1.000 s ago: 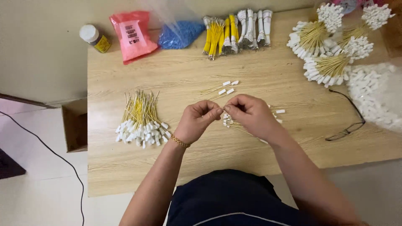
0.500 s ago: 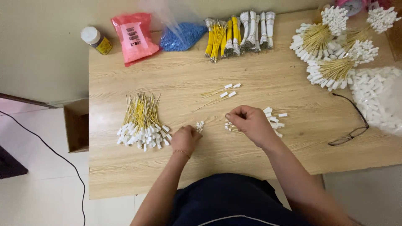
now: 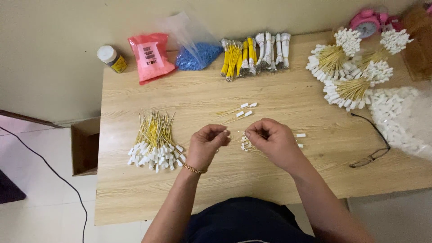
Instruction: Assembling small white plastic connectors onto the ends of thin yellow wires on a workbench
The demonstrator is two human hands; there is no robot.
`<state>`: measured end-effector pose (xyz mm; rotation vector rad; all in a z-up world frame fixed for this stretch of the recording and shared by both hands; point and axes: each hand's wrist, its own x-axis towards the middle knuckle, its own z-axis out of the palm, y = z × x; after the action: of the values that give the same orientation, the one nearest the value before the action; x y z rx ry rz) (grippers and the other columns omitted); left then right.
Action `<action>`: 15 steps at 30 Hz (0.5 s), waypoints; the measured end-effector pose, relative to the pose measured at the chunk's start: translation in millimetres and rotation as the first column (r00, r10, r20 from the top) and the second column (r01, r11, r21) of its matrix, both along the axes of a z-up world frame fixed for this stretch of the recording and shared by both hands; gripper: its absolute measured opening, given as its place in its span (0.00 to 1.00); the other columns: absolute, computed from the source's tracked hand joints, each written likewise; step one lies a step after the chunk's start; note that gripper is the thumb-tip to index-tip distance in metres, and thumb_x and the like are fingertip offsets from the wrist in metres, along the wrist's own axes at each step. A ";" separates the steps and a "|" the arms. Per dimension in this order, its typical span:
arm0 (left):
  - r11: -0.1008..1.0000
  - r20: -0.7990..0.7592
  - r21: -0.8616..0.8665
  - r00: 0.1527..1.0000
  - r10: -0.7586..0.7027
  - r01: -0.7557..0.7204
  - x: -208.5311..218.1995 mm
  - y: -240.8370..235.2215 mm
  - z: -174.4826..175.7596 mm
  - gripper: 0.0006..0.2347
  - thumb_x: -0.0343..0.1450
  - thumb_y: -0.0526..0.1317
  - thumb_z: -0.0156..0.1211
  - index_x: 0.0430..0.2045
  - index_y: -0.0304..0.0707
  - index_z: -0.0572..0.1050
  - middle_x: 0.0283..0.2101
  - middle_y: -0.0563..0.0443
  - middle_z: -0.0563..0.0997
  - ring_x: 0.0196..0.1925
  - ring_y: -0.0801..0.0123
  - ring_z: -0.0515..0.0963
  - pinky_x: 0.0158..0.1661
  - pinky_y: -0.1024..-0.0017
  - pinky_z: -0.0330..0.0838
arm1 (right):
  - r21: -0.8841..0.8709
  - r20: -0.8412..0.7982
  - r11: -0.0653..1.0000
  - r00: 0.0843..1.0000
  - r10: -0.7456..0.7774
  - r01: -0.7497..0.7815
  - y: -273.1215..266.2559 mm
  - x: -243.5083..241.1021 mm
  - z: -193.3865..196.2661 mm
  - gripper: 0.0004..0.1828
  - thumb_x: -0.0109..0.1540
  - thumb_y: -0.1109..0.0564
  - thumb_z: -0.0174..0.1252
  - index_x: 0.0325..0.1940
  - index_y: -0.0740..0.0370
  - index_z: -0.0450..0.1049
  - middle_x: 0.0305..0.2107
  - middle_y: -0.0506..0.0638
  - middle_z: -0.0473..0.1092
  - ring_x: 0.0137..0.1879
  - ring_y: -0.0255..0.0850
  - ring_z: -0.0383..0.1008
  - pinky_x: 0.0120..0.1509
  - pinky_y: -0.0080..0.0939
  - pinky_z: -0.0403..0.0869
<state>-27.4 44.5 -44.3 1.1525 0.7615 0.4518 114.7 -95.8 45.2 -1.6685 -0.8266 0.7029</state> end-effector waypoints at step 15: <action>0.957 0.353 -0.260 0.935 -0.029 0.128 17.4 -32.4 59.3 0.07 0.69 0.28 0.57 0.39 0.26 0.75 0.33 0.40 0.81 0.32 0.62 0.84 0.36 0.69 0.83 | 0.028 0.388 0.998 0.920 -0.057 0.049 -15.1 -11.2 68.5 0.03 0.54 0.61 0.65 0.28 0.60 0.77 0.19 0.50 0.67 0.25 0.34 0.68 0.27 0.30 0.70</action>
<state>-10.0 12.2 15.0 0.8062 0.4507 0.4479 103.5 -110.9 113.7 -1.8365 -1.0570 0.3243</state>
